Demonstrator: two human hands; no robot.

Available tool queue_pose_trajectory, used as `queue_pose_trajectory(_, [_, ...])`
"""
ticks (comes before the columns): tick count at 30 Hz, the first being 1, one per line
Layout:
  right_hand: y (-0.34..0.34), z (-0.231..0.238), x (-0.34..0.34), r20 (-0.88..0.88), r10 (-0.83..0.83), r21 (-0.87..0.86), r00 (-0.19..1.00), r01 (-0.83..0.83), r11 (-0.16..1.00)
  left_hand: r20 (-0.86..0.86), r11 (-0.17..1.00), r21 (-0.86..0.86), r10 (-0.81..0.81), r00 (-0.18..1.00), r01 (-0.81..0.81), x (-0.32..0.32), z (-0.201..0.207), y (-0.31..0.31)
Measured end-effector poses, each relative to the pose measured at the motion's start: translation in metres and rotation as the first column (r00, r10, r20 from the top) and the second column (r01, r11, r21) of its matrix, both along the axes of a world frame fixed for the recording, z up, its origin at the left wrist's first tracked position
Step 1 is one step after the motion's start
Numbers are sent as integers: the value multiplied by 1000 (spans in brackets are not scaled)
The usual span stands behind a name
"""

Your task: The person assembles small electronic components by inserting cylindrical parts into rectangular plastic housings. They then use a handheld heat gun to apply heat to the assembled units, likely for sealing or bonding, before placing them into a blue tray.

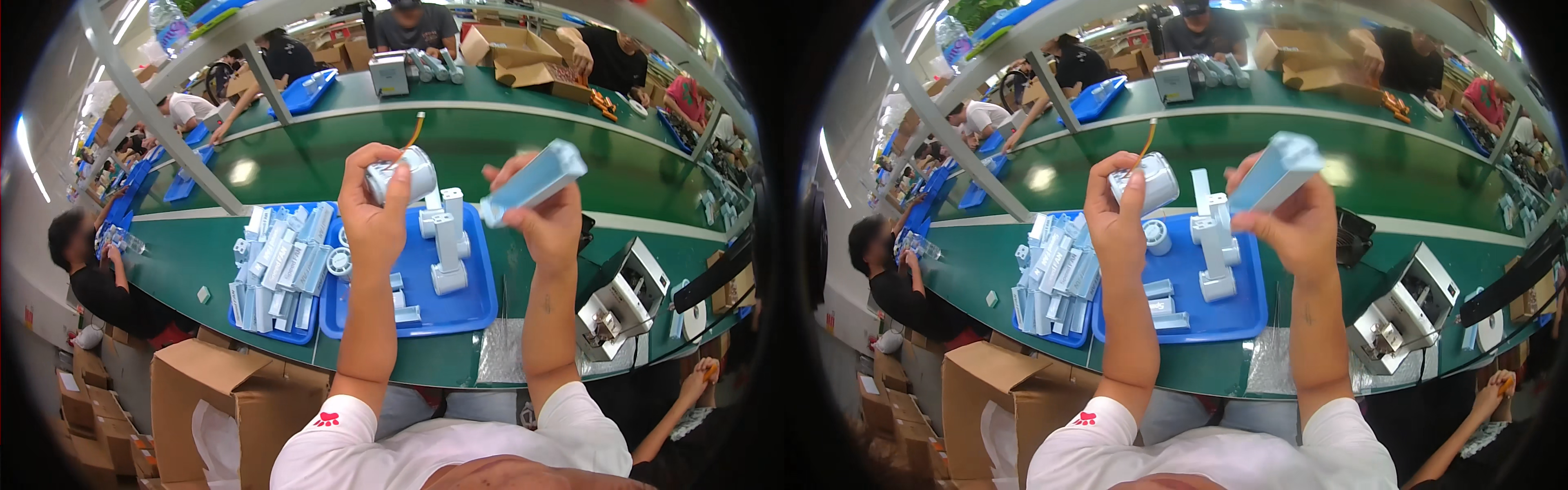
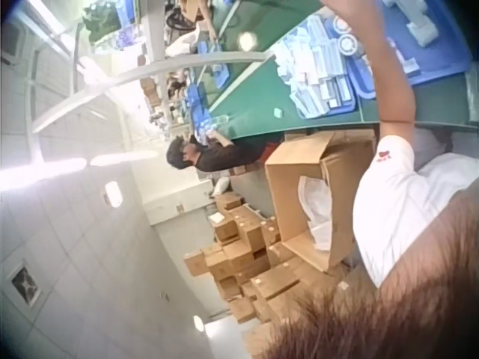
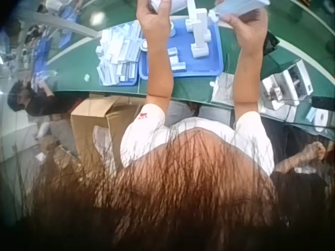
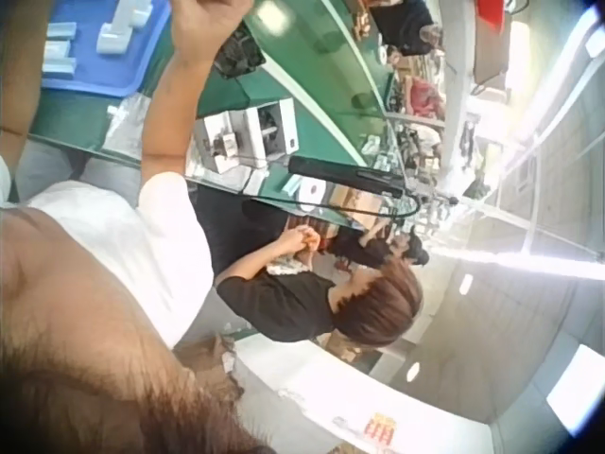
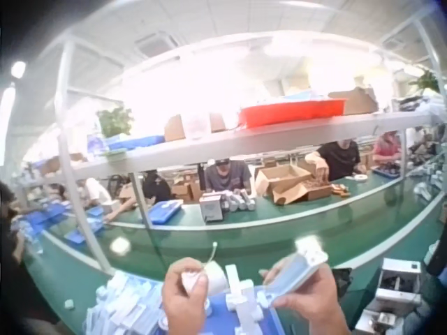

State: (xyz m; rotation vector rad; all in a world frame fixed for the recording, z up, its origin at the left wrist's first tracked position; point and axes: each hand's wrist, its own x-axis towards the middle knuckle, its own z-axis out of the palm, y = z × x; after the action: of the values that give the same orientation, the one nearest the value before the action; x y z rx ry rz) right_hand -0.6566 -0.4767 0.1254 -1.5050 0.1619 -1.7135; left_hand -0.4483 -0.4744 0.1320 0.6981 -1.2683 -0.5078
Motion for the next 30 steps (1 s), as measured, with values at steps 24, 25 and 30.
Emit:
queue_pose_trajectory(24, [0, -2, 12, 316, 91, 202, 944, -161, 966, 218, 968, 57, -251, 943, 245, -28, -1, 14])
queue_pose_trajectory(25, [0, -3, 12, 232, 46, 157, 972, -84, 984, 224, 965, 42, -261, 939, 258, -26, -3, 13])
queue_pose_trajectory(30, [12, 2, 5, -75, -117, -66, 990, 113, 991, 229, 951, 96, -308, 923, 293, -16, -9, 7])
